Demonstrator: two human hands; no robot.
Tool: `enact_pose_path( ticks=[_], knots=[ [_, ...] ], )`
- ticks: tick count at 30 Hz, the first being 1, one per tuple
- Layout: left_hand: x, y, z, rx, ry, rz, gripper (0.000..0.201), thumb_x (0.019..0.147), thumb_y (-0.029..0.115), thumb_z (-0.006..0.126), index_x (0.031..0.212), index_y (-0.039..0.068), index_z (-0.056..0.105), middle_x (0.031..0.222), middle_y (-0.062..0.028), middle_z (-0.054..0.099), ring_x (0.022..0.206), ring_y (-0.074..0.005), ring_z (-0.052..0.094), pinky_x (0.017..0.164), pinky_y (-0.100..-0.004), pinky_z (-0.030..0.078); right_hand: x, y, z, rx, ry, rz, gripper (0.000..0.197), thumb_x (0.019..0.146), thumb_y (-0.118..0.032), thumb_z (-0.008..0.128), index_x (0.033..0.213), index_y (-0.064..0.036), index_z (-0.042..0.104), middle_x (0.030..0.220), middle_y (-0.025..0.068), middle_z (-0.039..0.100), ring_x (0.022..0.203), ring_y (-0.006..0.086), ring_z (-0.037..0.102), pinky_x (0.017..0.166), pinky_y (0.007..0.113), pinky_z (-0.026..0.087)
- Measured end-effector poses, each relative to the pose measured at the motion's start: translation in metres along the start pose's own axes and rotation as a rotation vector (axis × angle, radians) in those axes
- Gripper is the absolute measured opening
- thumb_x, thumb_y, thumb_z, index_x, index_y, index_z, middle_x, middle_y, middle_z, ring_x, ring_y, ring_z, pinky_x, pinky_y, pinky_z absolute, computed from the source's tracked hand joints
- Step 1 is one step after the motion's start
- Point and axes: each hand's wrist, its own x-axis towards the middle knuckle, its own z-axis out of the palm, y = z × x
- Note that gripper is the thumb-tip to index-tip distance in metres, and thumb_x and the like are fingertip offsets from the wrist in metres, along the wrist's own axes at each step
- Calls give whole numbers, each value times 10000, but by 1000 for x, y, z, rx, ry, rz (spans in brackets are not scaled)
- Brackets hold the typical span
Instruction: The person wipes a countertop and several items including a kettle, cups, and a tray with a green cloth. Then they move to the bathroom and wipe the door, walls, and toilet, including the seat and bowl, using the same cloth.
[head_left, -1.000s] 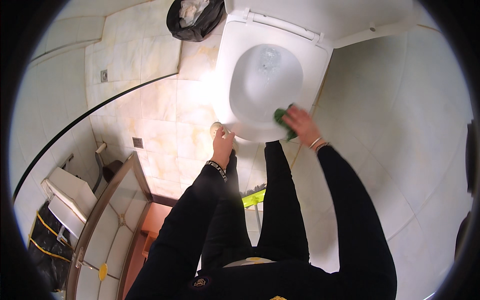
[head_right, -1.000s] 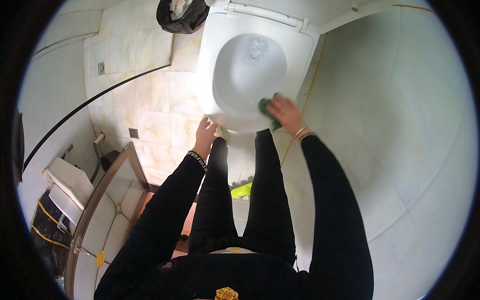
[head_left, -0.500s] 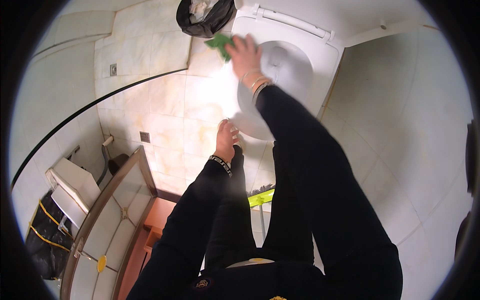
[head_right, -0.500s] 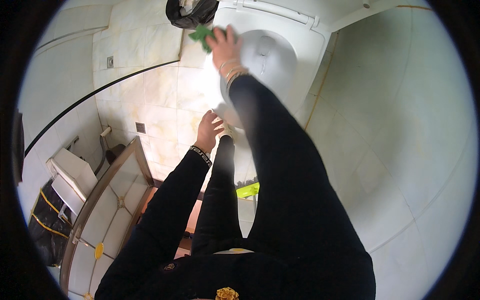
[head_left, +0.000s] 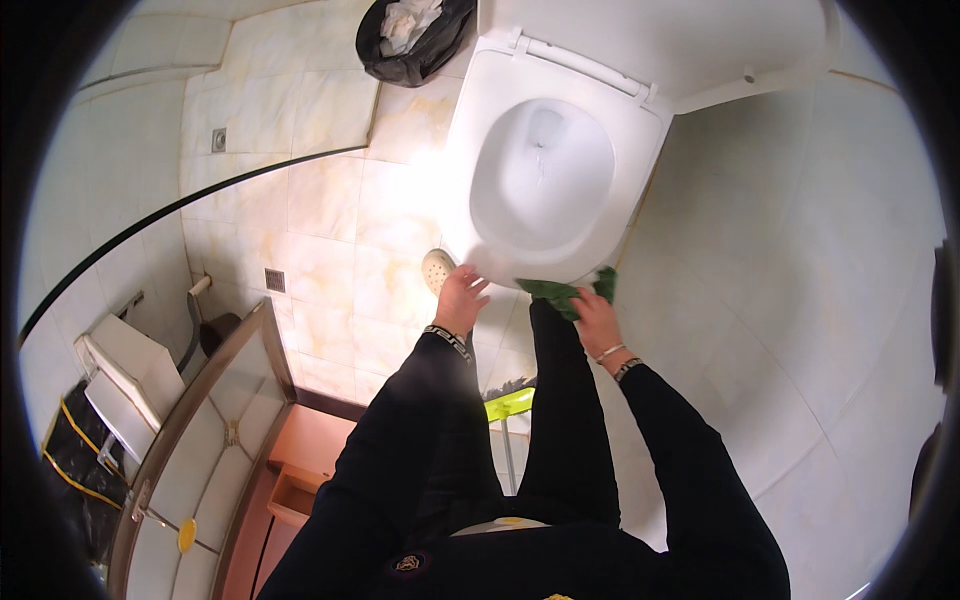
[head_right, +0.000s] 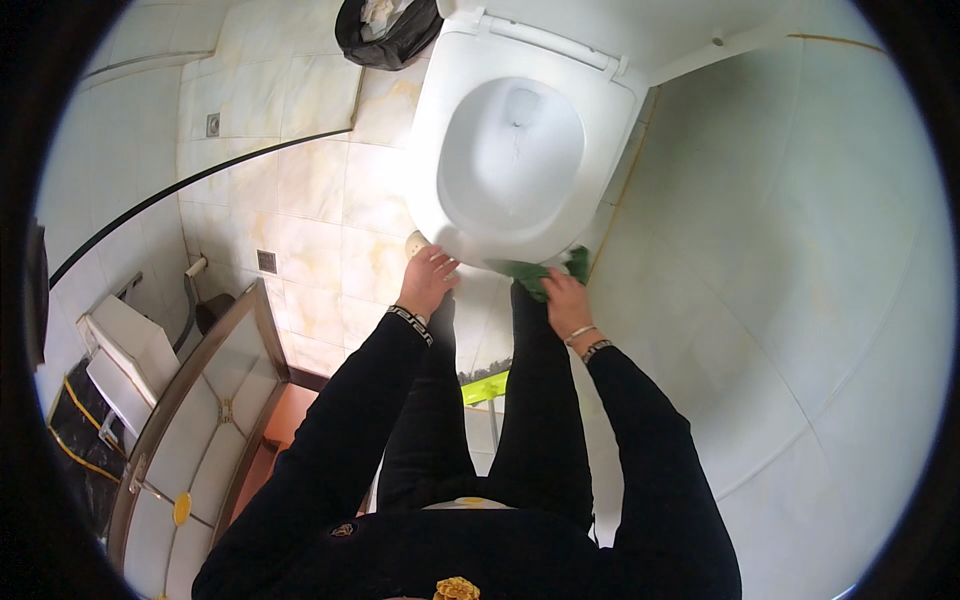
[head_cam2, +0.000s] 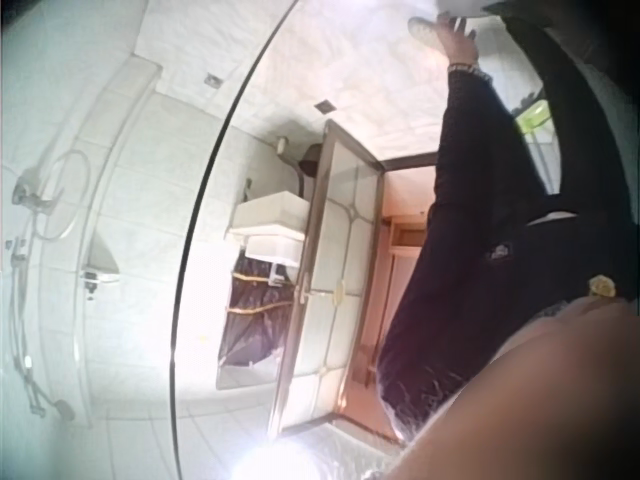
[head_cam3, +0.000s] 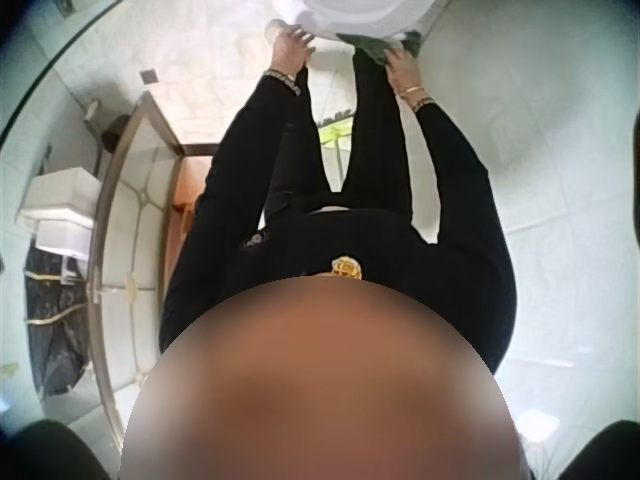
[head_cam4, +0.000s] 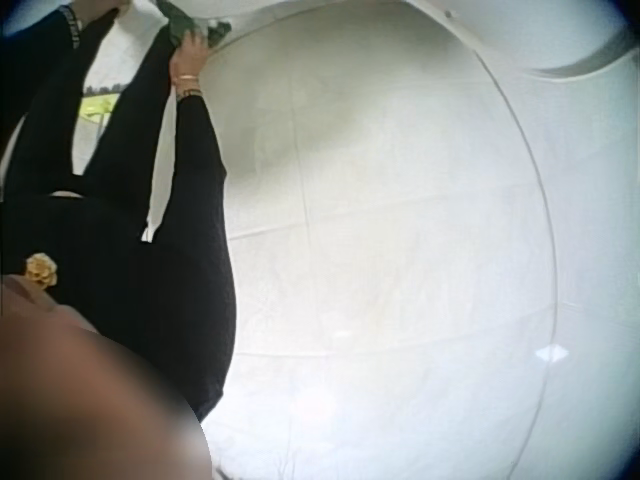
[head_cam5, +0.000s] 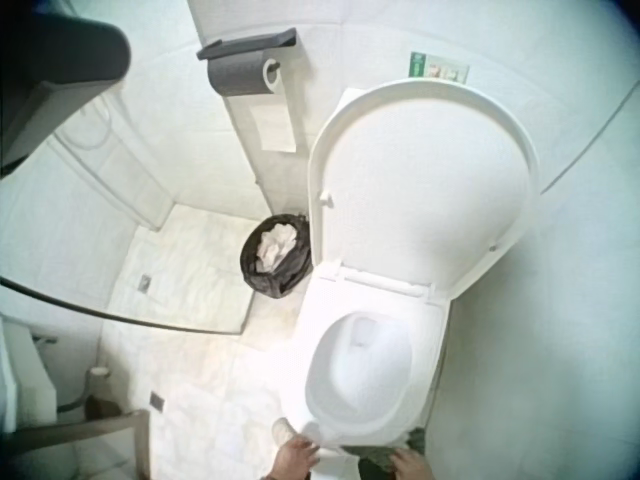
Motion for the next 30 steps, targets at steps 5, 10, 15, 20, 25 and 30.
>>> enact_pose_path(
  ticks=[5, 10, 15, 20, 25, 30],
  knots=[
    [-53, 8, 10, 123, -6, 205, 270, 933, 256, 546, 1060, 21, 582, 989, -116, 622, 901, -217, 616, 774, -381, 536, -16, 37, -37, 236, 215, 436, 437, 860, -69, 565, 1292, -2, 546, 1312, 191, 563, 1191, 376, 542, 1001, 407, 448],
    [-175, 53, 44, 328, -123, 511, 244, 983, 232, 572, 918, 10, 649, 797, -86, 692, 643, -141, 646, 660, -277, 533, 16, 46, -57, 396, 302, 489, 437, 917, -134, 585, 1327, -4, 512, 1306, 193, 570, 1168, 349, 574, 977, 392, 467],
    [-232, 145, 132, 542, -262, 880, 310, 912, 192, 684, 676, -8, 660, 650, -80, 647, 619, -128, 582, 640, -264, 452, 101, 64, -90, 315, 396, 316, 435, 882, -109, 597, 1312, -68, 547, 1308, 203, 561, 1120, 381, 577, 953, 425, 481],
    [-240, 232, 241, 696, -395, 1151, 351, 988, 270, 566, 817, -16, 677, 710, -75, 635, 668, -172, 599, 677, -296, 481, 207, 85, -144, -13, 648, 73, 494, 836, -82, 620, 1320, -171, 576, 1319, 206, 547, 1095, 416, 569, 958, 453, 478],
    [-252, 271, 309, 515, -351, 1171, 466, 918, 468, 640, 698, 57, 633, 658, -38, 619, 553, -139, 576, 564, -249, 477, 228, 90, -125, -205, 519, 33, 487, 860, -124, 618, 1341, -129, 540, 1437, 180, 430, 1249, 426, 436, 1040, 470, 405],
    [-248, 287, 335, 552, -432, 1202, 470, 936, 478, 611, 707, 69, 645, 627, -15, 593, 547, -123, 556, 546, -252, 465, 148, 63, -48, -288, 497, -48, 387, 833, -64, 573, 1218, -69, 615, 1320, 168, 502, 1189, 419, 449, 1053, 470, 384]
  ],
)
